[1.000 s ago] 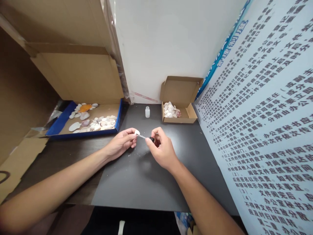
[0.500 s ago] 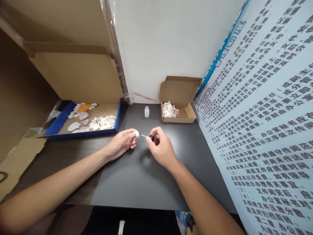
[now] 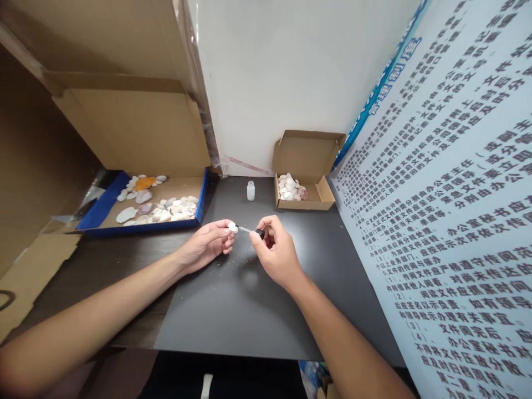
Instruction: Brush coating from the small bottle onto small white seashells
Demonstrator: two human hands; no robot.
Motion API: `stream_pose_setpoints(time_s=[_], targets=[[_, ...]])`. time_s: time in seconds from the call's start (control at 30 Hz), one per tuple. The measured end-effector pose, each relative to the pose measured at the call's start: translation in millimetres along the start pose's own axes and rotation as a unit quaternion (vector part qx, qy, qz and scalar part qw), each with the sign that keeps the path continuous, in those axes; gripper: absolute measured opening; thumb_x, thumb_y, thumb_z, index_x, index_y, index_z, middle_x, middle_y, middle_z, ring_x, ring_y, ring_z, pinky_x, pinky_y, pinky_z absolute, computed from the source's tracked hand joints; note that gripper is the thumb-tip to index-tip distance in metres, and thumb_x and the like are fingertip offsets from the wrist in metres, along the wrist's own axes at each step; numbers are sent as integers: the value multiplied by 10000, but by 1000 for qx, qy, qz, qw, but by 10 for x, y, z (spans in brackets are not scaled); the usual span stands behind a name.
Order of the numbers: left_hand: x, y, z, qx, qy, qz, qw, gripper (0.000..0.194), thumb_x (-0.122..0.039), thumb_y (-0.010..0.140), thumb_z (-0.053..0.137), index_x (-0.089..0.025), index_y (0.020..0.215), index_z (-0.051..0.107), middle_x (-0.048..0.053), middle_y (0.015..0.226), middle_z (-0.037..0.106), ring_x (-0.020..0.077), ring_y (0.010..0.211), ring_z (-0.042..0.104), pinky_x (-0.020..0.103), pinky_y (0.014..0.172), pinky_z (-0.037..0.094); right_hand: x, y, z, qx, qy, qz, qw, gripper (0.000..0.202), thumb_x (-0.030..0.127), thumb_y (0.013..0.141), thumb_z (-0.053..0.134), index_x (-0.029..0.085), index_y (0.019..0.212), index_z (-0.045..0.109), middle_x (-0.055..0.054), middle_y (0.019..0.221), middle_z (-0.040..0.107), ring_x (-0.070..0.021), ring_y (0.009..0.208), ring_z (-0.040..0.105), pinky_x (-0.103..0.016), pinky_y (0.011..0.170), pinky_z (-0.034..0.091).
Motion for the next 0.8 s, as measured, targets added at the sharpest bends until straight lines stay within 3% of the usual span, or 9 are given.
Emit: stream_pose_setpoints(time_s=[0.17, 0.4, 0.57, 0.8], targets=[[9, 1, 8, 7, 16, -4, 1000, 217, -286, 775, 748, -144, 866, 611, -34, 656, 508, 66, 543, 425, 213, 526, 355, -16, 1, 17, 21, 56, 16, 998, 172, 371, 899, 552, 227, 965, 485, 86, 601, 389, -107, 504, 363, -245, 489, 284], [17, 7, 5, -10, 49, -4, 999, 236, -330, 770, 748, -150, 827, 606, -50, 597, 472, 62, 524, 406, 210, 537, 342, 9, 20, -30, -25, -41, 17, 999, 129, 320, 848, 606, 221, 873, 527, 78, 581, 390, -112, 519, 388, -253, 520, 318], [10, 3, 7, -9, 50, -11, 999, 235, -333, 768, 735, -155, 803, 586, -53, 587, 450, 60, 505, 386, 205, 517, 317, 35, 22, -12, 14, -12, 11, 1000, 157, 359, 851, 597, 216, 878, 539, 68, 607, 403, -111, 525, 392, -250, 513, 329], [2, -13, 21, -7, 36, -30, 999, 209, -297, 752, 706, -163, 783, 549, -56, 589, 429, 59, 487, 387, 200, 500, 291, -3, 11, -7, 11, -20, 6, 1000, 153, 361, 871, 592, 214, 890, 556, 59, 622, 423, -119, 551, 416, -253, 536, 355]])
Point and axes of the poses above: each hand's wrist, its own y-axis towards the middle knuckle, its own z-axis out of the palm, x = y × z, the point moved 4 cm from there along y, towards the middle knuckle
